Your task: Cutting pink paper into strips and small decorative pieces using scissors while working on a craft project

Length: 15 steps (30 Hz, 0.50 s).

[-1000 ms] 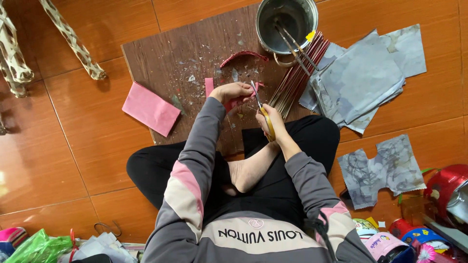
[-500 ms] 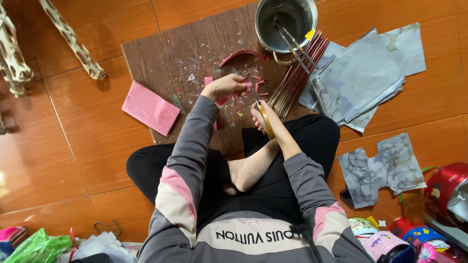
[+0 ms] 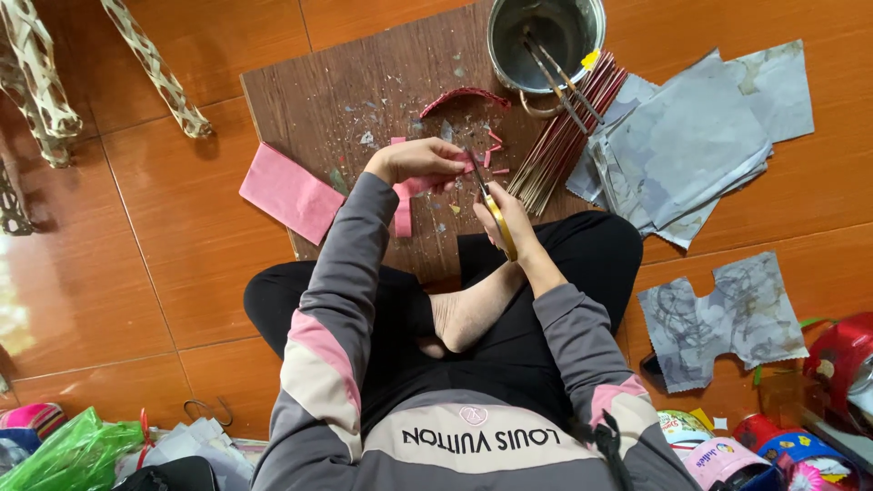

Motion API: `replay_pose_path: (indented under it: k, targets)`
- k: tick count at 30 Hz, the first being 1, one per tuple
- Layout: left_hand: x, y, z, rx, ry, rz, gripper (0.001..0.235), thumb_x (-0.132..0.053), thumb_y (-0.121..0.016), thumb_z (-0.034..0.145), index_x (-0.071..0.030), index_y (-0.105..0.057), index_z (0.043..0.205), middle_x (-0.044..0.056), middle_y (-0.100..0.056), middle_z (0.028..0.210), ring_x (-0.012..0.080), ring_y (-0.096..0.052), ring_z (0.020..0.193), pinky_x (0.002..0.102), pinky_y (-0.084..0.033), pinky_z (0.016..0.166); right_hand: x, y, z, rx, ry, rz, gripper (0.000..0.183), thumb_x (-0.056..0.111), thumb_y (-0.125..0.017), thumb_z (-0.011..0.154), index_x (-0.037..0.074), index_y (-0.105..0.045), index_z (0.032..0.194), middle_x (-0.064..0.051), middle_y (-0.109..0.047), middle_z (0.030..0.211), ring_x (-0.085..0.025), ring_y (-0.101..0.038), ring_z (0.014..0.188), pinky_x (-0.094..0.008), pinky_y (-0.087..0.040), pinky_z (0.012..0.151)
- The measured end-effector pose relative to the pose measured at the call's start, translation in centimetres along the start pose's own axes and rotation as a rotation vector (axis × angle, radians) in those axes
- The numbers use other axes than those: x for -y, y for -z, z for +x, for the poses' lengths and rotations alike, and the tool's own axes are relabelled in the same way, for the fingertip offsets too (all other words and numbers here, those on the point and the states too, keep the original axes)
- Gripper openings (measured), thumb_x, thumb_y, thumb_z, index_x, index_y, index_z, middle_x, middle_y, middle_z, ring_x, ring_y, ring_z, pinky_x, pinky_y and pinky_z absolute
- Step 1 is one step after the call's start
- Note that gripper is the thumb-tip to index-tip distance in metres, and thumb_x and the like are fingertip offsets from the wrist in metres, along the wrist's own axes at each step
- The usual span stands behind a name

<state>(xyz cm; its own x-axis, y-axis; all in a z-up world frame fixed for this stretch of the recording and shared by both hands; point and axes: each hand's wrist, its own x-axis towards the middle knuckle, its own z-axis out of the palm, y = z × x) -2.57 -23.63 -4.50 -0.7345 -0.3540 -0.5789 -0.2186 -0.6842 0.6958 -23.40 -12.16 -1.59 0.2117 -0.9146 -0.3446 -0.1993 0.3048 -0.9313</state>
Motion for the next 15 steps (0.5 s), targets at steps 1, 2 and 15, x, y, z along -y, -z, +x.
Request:
replay_pose_path:
  k: [1, 2, 15]
  targets:
    - [-0.1, 0.3, -0.1, -0.004, -0.005, 0.044, 0.015, -0.023, -0.058, 0.098, -0.012, -0.063, 0.090, 0.007, -0.065, 0.062, 0.0130, -0.064, 0.053, 0.023, -0.052, 0.049, 0.0, 0.0, 0.1, 0.013, 0.028, 0.008, 0.010, 0.013, -0.059, 0.086, 0.012, -0.061, 0.095, -0.008, -0.054, 0.051, -0.016, -0.055, 0.035, -0.026, -0.043, 0.033]
    - [-0.1, 0.5, -0.2, -0.008, -0.009, 0.087, 0.014, -0.021, -0.056, 0.099, -0.012, -0.062, 0.090, 0.006, -0.065, 0.062, 0.0117, -0.064, 0.053, 0.022, -0.052, 0.049, 0.0, 0.0, 0.1, 0.026, 0.054, 0.017, 0.013, 0.014, -0.061, 0.086, 0.011, -0.062, 0.099, -0.009, -0.055, 0.050, -0.017, -0.056, 0.035, -0.027, -0.043, 0.033]
    - [-1.0, -1.1, -1.1, -0.051, -0.062, 0.183, 0.021, -0.026, -0.058, 0.098, -0.011, -0.070, 0.090, 0.003, -0.063, 0.060, 0.0107, -0.061, 0.053, 0.023, -0.051, 0.051, 0.1, 0.1, -0.5, 0.037, 0.073, -0.101, 0.008, 0.020, -0.058, 0.090, 0.014, -0.061, 0.095, -0.008, -0.057, 0.060, -0.020, -0.061, 0.055, -0.032, -0.049, 0.055]
